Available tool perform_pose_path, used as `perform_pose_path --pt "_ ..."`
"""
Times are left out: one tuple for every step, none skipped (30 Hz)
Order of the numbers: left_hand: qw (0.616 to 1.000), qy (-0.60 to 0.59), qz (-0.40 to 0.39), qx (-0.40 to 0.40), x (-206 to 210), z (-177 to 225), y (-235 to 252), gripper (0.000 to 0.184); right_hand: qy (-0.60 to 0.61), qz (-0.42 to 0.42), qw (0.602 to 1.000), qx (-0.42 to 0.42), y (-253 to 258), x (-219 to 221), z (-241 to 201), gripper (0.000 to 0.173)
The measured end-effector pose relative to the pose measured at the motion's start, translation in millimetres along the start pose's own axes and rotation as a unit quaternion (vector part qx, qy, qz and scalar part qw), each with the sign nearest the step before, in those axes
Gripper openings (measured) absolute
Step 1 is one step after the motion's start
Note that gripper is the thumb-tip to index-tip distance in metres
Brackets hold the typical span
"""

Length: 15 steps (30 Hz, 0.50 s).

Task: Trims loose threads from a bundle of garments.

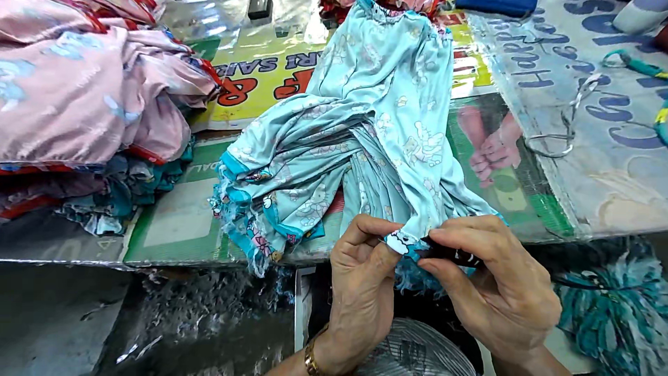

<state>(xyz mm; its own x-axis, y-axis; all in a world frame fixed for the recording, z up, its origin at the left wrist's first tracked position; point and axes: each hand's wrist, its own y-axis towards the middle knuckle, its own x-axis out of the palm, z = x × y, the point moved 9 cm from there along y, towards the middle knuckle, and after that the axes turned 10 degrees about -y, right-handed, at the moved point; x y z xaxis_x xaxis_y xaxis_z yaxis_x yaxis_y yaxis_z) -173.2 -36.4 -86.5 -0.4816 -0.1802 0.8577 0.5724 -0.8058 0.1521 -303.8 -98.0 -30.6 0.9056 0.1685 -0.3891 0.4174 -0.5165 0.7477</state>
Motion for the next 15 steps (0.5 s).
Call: perform_pose_path --pt "1.0 0.0 -0.002 -0.001 -0.3 -0.3 0.4 0.016 0.002 -0.001 1.0 0.001 -0.1 -0.1 0.3 0.02" --pt "1.0 0.0 -0.003 -0.003 -0.8 -0.9 0.8 0.016 0.003 -0.001 1.0 0.002 -0.1 -0.4 0.6 0.019" --pt "1.0 0.0 -0.004 -0.005 -1.1 -1.4 1.1 0.016 0.004 -0.001 1.0 0.003 -0.1 -0.5 0.9 0.019" --pt "1.0 -0.001 -0.006 -0.007 -1.1 -1.6 1.1 0.016 0.006 0.0 1.0 0.003 -0.1 -0.6 0.8 0.019" --pt "1.0 -0.002 -0.01 -0.007 -1.0 -1.4 1.0 0.017 0.005 0.0 1.0 0.002 0.2 -0.7 0.5 0.019" --pt "1.0 -0.003 -0.011 -0.008 -0.7 -1.2 0.8 0.017 0.005 0.001 1.0 0.0 0.3 -1.0 -0.1 0.018" --pt "1.0 -0.004 -0.012 -0.009 -0.5 -1.1 0.4 0.017 0.005 0.002 1.0 -0.001 0.1 -1.4 -0.9 0.018" --pt "1.0 -0.004 -0.013 -0.009 -0.2 -0.8 0.0 0.017 0.004 0.003 1.0 -0.002 -0.2 -1.6 -1.7 0.018" --pt "1.0 -0.004 -0.013 -0.009 0.0 -0.4 -0.2 0.017 0.005 0.004 1.0 -0.004 -0.4 -1.6 -2.2 0.018" --pt "1.0 -0.004 -0.013 -0.009 -0.2 -0.5 -0.5 0.017 0.005 0.005 1.0 -0.005 -0.6 -1.4 -2.4 0.017" --pt "1.0 -0.004 -0.012 -0.01 -0.5 -1.0 -0.8 0.017 0.004 0.005 1.0 -0.005 -0.8 -1.0 -2.2 0.017" --pt "1.0 -0.004 -0.013 -0.01 -0.8 -1.6 -1.4 0.016 0.004 0.006 1.0 -0.004 -1.5 -0.7 -1.9 0.017" --pt "1.0 -0.004 -0.014 -0.01 -1.3 -2.0 -2.2 0.016 0.006 0.006 1.0 -0.003 -2.2 -0.5 -1.6 0.017" --pt "1.0 -0.001 -0.018 -0.008 -1.4 -2.1 -2.4 0.016 0.008 0.005 1.0 -0.004 -2.3 -0.5 -1.3 0.017" --pt "1.0 0.006 -0.022 -0.003 -1.2 -1.7 -2.3 0.016 0.01 0.003 1.0 -0.005 -1.9 -0.4 -0.8 0.017"
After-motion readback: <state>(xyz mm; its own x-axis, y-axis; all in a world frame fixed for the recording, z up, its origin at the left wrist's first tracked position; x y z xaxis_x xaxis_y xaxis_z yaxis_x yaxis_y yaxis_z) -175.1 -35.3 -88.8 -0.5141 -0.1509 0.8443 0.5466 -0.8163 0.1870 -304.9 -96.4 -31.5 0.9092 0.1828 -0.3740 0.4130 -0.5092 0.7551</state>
